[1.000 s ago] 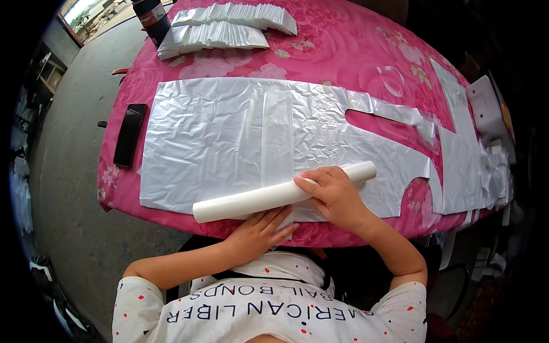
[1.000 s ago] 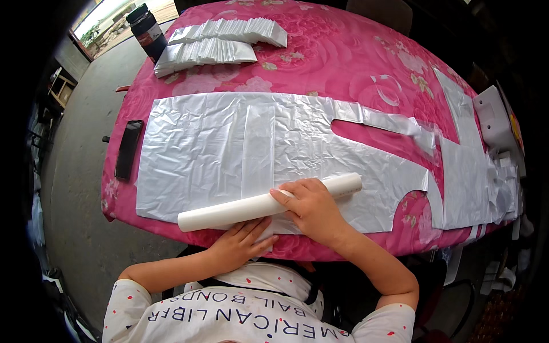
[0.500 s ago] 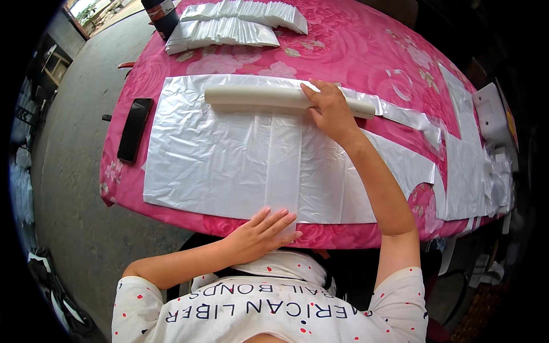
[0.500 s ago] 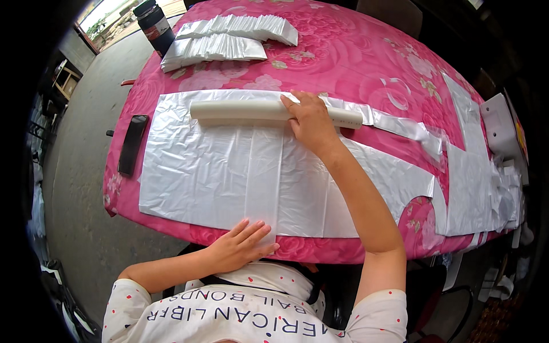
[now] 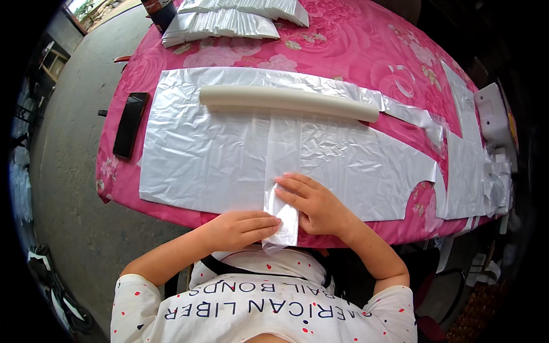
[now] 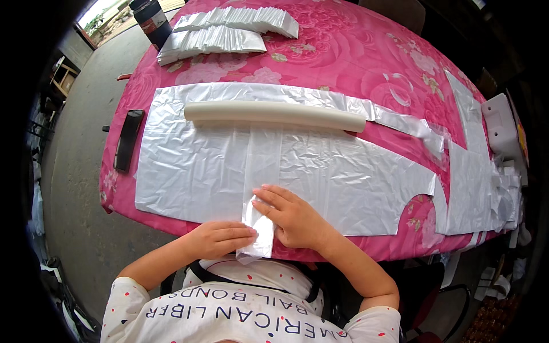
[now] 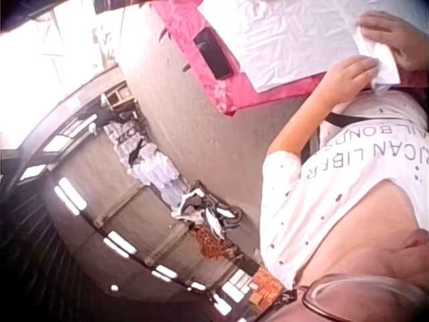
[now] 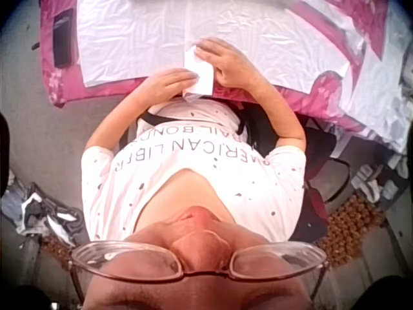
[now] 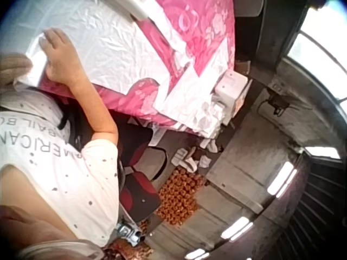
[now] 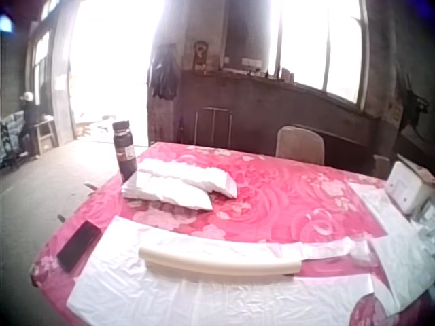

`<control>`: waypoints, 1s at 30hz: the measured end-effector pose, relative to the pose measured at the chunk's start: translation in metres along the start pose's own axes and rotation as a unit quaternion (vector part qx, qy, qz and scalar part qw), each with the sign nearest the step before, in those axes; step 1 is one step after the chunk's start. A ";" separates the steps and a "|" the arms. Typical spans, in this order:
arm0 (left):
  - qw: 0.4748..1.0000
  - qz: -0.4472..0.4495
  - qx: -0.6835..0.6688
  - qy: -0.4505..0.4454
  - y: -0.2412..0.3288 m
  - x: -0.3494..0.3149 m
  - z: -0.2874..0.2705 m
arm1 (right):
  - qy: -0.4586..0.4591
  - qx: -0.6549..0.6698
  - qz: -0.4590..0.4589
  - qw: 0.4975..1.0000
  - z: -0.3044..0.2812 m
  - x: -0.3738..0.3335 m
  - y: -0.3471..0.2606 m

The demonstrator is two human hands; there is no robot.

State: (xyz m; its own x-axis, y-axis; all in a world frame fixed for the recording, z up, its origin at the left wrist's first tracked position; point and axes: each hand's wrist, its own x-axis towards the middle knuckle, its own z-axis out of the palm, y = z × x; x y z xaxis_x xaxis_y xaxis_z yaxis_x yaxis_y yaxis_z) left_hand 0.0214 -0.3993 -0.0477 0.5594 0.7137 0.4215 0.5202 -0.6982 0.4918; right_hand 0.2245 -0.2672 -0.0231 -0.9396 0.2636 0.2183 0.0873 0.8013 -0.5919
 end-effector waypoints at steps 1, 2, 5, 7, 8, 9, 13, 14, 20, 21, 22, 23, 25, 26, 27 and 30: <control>0.998 -0.011 -0.048 0.031 0.000 0.001 -0.002 | 0.014 0.001 0.003 1.000 0.002 -0.001 -0.001; 0.993 -0.023 -0.096 0.062 -0.001 0.003 -0.004 | 0.038 -0.010 0.011 0.999 0.004 -0.002 -0.001; 0.998 -0.019 -0.028 0.052 -0.010 0.018 -0.018 | 0.102 -0.050 0.032 0.993 0.014 -0.003 0.000; 0.996 -0.089 0.025 0.017 -0.011 0.030 -0.021 | 0.133 -0.078 0.037 0.987 0.020 -0.002 0.001; 0.993 -0.110 0.042 0.000 -0.014 0.032 -0.020 | 0.137 -0.083 0.040 0.986 0.020 -0.002 0.001; 0.990 -0.130 0.060 -0.018 -0.017 0.033 -0.018 | 0.142 -0.088 0.044 0.985 0.020 -0.003 0.000; 0.986 -0.149 0.071 0.016 -0.016 0.037 -0.017 | 0.142 -0.086 0.068 0.984 0.013 -0.001 0.000; 0.984 -0.169 0.049 0.033 -0.016 0.038 -0.015 | 0.151 -0.070 0.077 0.983 0.012 0.000 0.000; 0.926 -0.362 -0.109 -0.003 -0.017 0.050 -0.028 | 0.115 0.116 0.329 0.930 -0.011 0.023 0.004; 0.931 -0.352 -0.081 0.047 -0.017 0.049 -0.026 | 0.101 0.172 0.373 0.906 -0.015 0.029 0.007; 0.934 -0.340 -0.053 0.097 -0.018 0.048 -0.020 | 0.086 0.227 0.416 0.876 -0.019 0.034 0.010; 0.933 -0.327 -0.024 0.146 -0.018 0.047 -0.016 | 0.071 0.281 0.456 0.842 -0.022 0.037 0.013; 0.955 -0.269 0.041 0.117 -0.018 0.047 -0.011 | 0.049 0.294 0.452 0.841 -0.025 0.040 0.018; 0.963 -0.240 0.074 0.102 -0.017 0.048 -0.009 | 0.038 0.286 0.453 0.843 -0.028 0.043 0.019; 0.963 -0.245 0.099 0.057 -0.014 0.051 -0.005 | 0.025 0.279 0.455 0.845 -0.029 0.044 0.020; 0.950 -0.275 0.144 -0.044 -0.010 0.057 0.011 | 0.040 0.287 0.465 0.837 -0.027 0.045 0.019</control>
State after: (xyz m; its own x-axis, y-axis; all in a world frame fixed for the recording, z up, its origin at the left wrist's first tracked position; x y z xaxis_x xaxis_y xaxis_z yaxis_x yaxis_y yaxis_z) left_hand 0.0548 -0.3526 -0.0368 0.1972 0.9762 0.0899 0.8967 -0.2166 0.3859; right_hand 0.1926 -0.2255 -0.0034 -0.5276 0.6824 -0.5059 0.5731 -0.1537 -0.8050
